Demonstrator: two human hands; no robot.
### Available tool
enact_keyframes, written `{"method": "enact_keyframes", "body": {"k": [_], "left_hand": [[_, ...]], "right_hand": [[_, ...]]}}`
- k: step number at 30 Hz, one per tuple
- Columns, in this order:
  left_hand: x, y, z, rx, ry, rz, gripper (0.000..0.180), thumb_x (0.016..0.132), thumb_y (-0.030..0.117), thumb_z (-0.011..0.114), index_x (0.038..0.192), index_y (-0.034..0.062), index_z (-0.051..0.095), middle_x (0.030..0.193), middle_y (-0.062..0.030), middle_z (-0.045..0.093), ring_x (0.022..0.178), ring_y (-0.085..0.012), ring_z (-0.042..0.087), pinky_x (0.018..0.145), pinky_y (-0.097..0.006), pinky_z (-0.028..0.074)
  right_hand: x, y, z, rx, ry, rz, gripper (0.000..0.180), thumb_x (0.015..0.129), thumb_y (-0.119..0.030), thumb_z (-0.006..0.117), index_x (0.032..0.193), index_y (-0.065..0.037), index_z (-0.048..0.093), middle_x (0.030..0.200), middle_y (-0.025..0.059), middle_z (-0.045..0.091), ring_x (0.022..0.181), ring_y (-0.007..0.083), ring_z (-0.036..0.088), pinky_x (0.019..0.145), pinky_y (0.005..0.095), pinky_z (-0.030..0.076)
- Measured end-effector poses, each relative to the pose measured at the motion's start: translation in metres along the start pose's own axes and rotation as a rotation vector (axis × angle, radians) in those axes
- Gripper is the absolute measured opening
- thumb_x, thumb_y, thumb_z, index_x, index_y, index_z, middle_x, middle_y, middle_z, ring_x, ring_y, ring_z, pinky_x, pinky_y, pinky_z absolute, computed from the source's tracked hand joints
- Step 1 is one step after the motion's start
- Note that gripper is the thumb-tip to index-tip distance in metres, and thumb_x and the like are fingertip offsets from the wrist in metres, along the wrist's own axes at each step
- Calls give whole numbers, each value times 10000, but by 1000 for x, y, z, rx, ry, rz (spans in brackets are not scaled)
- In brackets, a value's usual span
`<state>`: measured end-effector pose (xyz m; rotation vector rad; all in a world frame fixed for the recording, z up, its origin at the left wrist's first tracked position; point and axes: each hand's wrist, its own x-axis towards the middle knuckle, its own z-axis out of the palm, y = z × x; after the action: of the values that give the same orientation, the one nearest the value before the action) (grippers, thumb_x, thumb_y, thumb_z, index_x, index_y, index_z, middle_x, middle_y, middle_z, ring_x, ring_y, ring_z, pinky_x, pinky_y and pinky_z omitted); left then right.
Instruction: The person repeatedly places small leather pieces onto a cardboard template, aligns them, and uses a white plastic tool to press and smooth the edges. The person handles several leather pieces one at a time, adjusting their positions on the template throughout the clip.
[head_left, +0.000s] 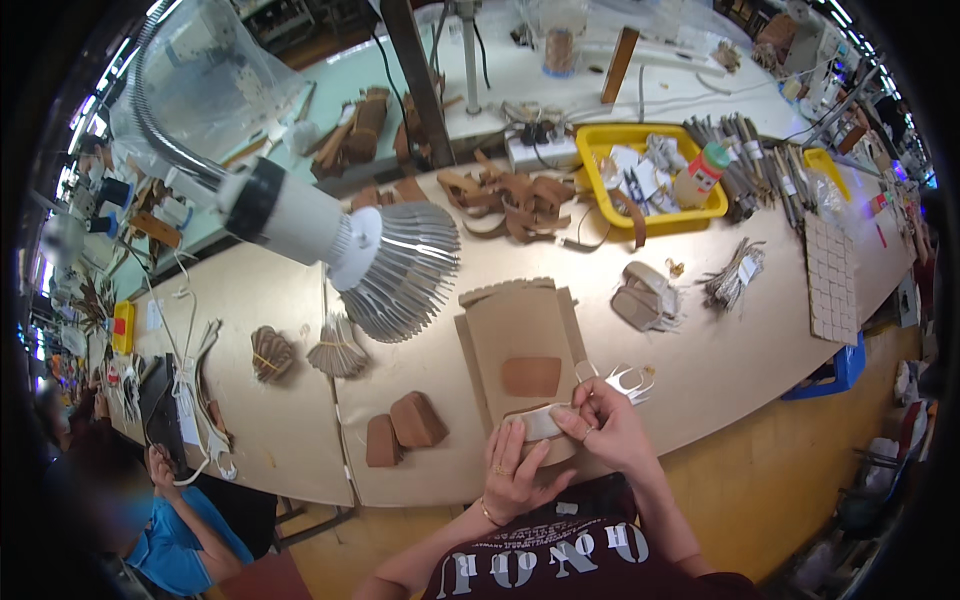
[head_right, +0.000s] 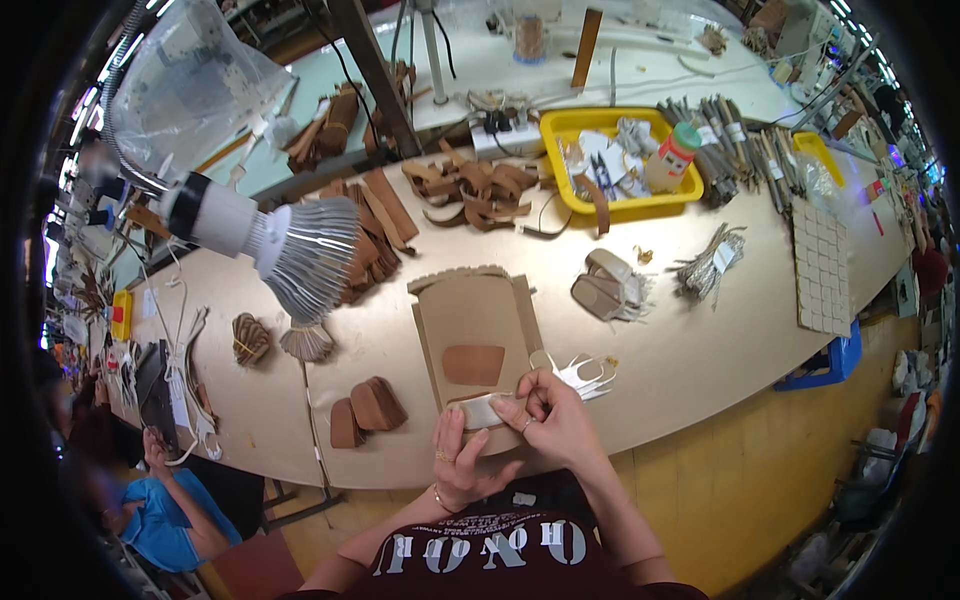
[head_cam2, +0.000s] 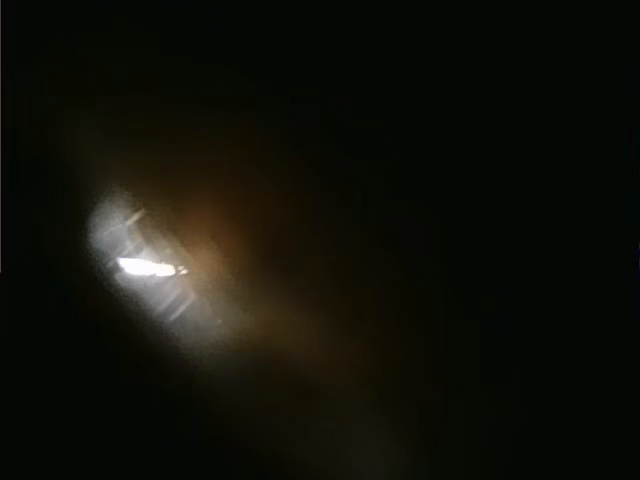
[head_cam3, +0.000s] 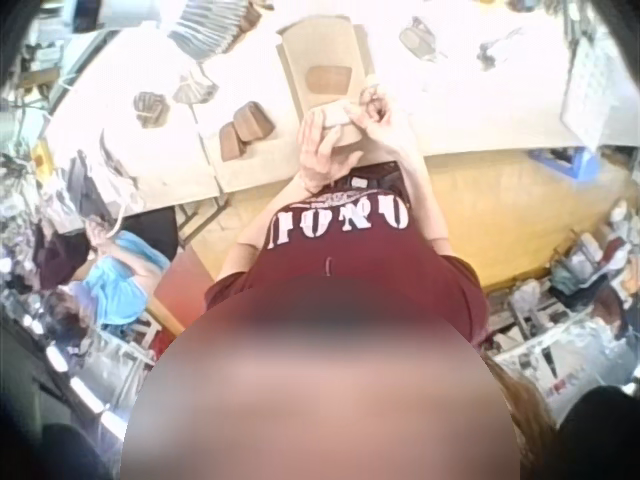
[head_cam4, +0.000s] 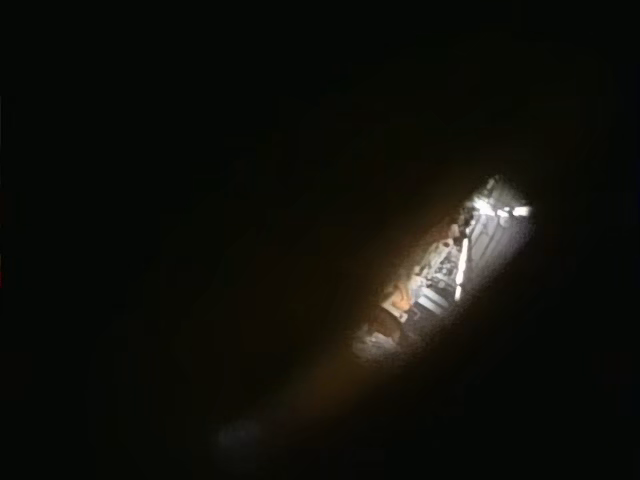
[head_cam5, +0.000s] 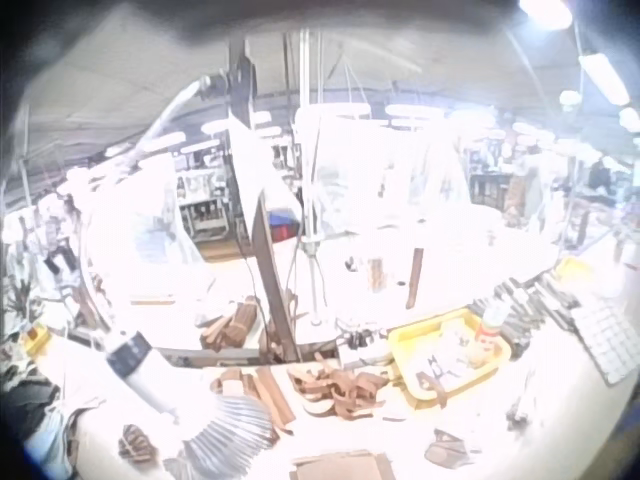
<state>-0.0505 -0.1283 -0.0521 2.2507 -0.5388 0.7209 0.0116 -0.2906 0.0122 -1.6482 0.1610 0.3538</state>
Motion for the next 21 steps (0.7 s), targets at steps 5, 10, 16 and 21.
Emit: {"method": "enact_keyframes", "body": {"k": [5,10,16,21], "left_hand": [[2,1,-15,-76,-77,-21,838,743,499,769,1355,61,399,1405,-277,414,1295,-426,437,1069,-521,292],[2,-9,-19,-68,-107,69,1019,737,574,736,1455,92,195,1425,-299,374,1325,-396,406,1064,-530,214],[9,-9,-27,81,39,131,856,811,606,631,1413,113,274,1427,-309,322,1343,-431,328,1101,-590,173],[20,-12,-24,28,27,-9,728,840,556,615,1336,88,359,1400,-299,320,1333,-451,320,1097,-602,176]], "right_hand": [[-18,-25,15,-246,117,-162,359,862,-192,715,1141,-9,582,732,49,557,661,131,548,621,274,468],[-22,-36,6,-169,18,-254,370,884,-145,670,1218,-16,578,825,83,605,752,158,608,707,299,500],[-10,-36,-46,20,186,-267,319,865,-106,684,1157,8,625,824,27,598,796,121,581,762,269,478],[35,-26,-95,-184,527,-314,348,866,-129,683,1179,2,603,899,47,593,911,176,568,858,326,444]]}}
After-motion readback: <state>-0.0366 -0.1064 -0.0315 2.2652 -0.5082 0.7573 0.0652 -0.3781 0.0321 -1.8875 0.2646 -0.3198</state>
